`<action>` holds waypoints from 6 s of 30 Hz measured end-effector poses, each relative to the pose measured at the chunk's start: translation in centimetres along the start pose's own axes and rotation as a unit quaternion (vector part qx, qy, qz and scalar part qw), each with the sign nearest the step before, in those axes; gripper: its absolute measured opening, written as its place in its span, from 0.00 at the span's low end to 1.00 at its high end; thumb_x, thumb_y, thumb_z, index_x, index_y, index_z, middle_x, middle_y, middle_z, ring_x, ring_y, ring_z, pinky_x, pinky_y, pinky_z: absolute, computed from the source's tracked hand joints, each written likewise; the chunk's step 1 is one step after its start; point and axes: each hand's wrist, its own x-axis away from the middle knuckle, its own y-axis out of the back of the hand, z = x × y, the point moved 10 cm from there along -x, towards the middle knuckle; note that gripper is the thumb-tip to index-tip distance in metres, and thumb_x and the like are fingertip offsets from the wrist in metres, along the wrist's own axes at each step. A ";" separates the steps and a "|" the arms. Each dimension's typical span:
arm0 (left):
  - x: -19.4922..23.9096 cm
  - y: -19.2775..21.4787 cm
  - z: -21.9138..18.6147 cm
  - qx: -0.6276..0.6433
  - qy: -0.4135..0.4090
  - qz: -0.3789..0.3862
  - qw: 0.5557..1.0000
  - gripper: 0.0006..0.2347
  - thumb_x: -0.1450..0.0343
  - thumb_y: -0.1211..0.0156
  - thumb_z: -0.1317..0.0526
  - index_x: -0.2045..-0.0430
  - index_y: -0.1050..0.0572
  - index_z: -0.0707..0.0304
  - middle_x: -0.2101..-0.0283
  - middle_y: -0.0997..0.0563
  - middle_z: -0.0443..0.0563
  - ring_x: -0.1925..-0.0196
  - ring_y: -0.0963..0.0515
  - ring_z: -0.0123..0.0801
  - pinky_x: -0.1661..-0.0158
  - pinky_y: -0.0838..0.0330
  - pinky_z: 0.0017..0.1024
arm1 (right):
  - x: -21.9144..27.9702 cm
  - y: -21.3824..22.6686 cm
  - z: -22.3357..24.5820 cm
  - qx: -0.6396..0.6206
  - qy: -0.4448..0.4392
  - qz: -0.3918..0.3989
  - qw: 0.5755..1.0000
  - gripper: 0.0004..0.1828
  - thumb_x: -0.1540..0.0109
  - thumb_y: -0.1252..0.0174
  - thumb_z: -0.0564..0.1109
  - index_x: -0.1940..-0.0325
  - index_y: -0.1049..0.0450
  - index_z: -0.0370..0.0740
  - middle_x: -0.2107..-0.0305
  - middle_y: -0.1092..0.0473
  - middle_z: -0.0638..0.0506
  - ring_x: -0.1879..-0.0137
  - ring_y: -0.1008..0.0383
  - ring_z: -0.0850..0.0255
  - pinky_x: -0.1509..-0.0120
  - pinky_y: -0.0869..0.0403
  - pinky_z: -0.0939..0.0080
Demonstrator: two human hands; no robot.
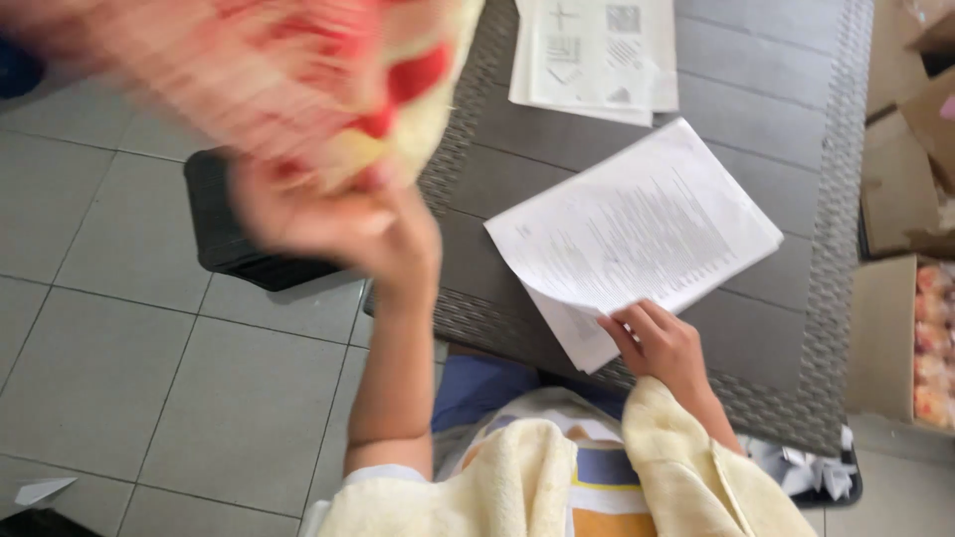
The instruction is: Folding and organizing various sheets of paper on a table.
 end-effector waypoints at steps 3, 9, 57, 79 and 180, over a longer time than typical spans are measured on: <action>4.1 7.1 -4.1 -0.068 -0.085 -0.103 0.989 0.30 0.27 0.38 0.62 0.32 0.48 0.57 0.33 0.39 0.64 0.38 0.28 0.57 0.37 0.24 0.51 | 0.7 -0.1 -1.1 -0.079 -0.043 -0.029 0.996 0.11 0.33 0.37 0.47 0.68 0.29 0.46 0.75 0.33 0.58 0.76 0.38 0.63 0.73 0.38 0.60; 19.5 0.7 -0.7 -0.083 0.117 0.293 0.945 0.25 0.26 0.44 0.62 0.37 0.46 0.72 0.32 0.51 0.69 0.31 0.47 0.59 0.40 0.42 0.44 | 0.6 -0.7 -2.3 -0.228 -0.113 -0.116 0.960 0.03 0.38 0.33 0.40 0.65 0.21 0.45 0.79 0.29 0.57 0.78 0.28 0.62 0.70 0.27 0.67; 36.0 -15.4 0.8 -0.189 -0.022 0.729 0.658 0.25 0.21 0.57 0.43 0.28 0.40 0.45 0.24 0.48 0.66 0.21 0.59 0.62 0.35 0.64 0.76 | 9.4 -3.1 -19.9 -0.640 -0.411 -0.094 0.642 0.27 0.27 0.60 0.43 0.23 0.46 0.37 0.31 0.40 0.40 0.24 0.39 0.52 0.26 0.31 0.49; 36.1 -15.4 0.7 -0.185 -0.003 0.728 0.660 0.25 0.21 0.59 0.42 0.28 0.42 0.41 0.23 0.47 0.64 0.21 0.54 0.60 0.33 0.67 0.74 | 8.8 -2.6 -19.3 -0.588 -0.393 -0.080 0.702 0.26 0.27 0.60 0.41 0.24 0.46 0.34 0.30 0.41 0.38 0.23 0.41 0.49 0.27 0.31 0.51; 33.4 -10.0 3.4 -0.206 0.024 0.733 0.648 0.31 0.23 0.62 0.34 0.25 0.48 0.43 0.21 0.55 0.58 0.20 0.55 0.58 0.31 0.64 0.71 | 9.3 -3.1 -24.2 -0.606 -0.413 -0.126 0.668 0.21 0.28 0.49 0.40 0.31 0.41 0.53 0.46 0.25 0.46 0.46 0.18 0.50 0.42 0.14 0.50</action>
